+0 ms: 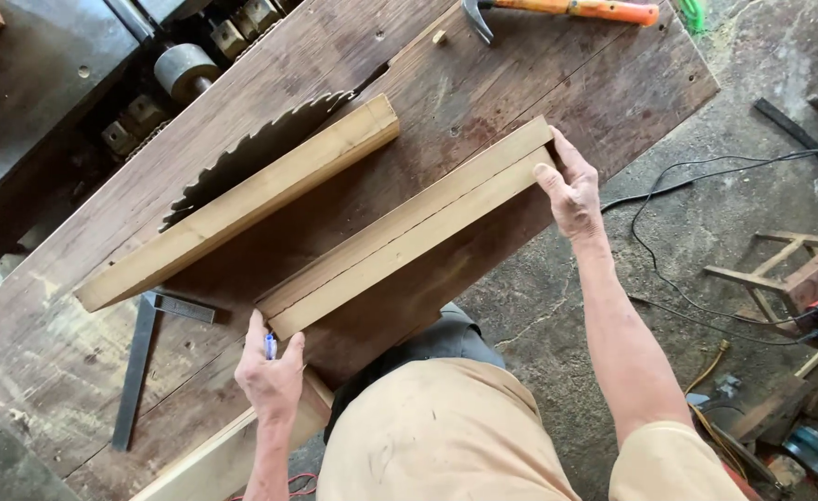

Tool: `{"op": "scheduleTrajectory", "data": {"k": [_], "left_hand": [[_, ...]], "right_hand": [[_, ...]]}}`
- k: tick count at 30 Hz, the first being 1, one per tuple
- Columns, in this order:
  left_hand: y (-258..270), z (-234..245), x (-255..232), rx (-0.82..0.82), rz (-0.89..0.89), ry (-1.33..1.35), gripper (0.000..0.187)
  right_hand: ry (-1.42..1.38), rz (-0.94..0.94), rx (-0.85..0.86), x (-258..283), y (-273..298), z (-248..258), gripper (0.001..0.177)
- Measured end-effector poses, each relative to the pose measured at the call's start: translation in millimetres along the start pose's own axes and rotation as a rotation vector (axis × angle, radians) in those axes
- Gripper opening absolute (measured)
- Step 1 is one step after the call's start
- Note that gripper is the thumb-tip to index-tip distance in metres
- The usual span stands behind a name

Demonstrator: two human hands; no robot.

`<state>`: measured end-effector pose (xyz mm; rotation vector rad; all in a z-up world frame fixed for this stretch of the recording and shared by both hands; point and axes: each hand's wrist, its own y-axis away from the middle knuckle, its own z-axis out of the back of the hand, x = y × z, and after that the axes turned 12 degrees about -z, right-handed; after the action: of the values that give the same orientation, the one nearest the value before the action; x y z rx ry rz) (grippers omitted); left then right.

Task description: Measuring, marking, and arranging wooden boards on a workbench using a square, pen, and hammer

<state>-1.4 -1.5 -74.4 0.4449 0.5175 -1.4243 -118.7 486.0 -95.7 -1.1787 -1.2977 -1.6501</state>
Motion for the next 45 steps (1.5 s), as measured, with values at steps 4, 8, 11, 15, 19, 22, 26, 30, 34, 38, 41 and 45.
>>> {"op": "scheduleTrajectory", "data": {"k": [4, 8, 11, 15, 19, 22, 26, 30, 34, 38, 41, 45], "left_hand": [[-3, -3, -16, -0.035, 0.146, 0.047, 0.08], [5, -13, 5, -0.123, 0.084, 0.002, 0.075], [-6, 2, -5, -0.041, 0.366, 0.172, 0.081], [-16, 24, -8, 0.0, 0.565, 0.38, 0.087], [-15, 26, 3, 0.058, 0.462, 0.399, 0.08], [-13, 24, 13, 0.071, 0.356, 0.369, 0.071], [-12, 20, 27, 0.063, 0.213, 0.317, 0.064], [-14, 23, 26, 0.059, 0.121, 0.264, 0.061], [-34, 34, 9, 0.211, 0.011, 0.059, 0.088], [-44, 25, 17, 0.242, -0.084, 0.021, 0.096], [-43, 30, 14, 0.24, -0.129, -0.017, 0.088], [-24, 37, 17, 0.194, -0.112, -0.051, 0.091]], "right_hand": [[0.095, 0.018, -0.047, 4, -1, 2, 0.058], [0.29, 0.04, -0.158, 4, -1, 0, 0.048], [0.252, 0.087, -0.171, -23, -10, 6, 0.043], [0.212, 0.141, -0.081, -34, -5, 5, 0.041], [0.173, 0.175, -0.063, -37, -4, 3, 0.043], [0.181, 0.211, -0.053, -34, 0, -1, 0.043], [0.176, 0.237, -0.033, -32, 1, -5, 0.046], [0.193, 0.25, -0.025, -34, 0, -4, 0.052], [0.141, 0.22, 0.006, -36, 1, -3, 0.055], [0.078, 0.188, -0.008, -53, -5, 6, 0.048], [0.158, 0.119, -0.131, -38, 3, -3, 0.044], [0.032, 0.142, -0.18, -15, 36, -20, 0.04]]}}
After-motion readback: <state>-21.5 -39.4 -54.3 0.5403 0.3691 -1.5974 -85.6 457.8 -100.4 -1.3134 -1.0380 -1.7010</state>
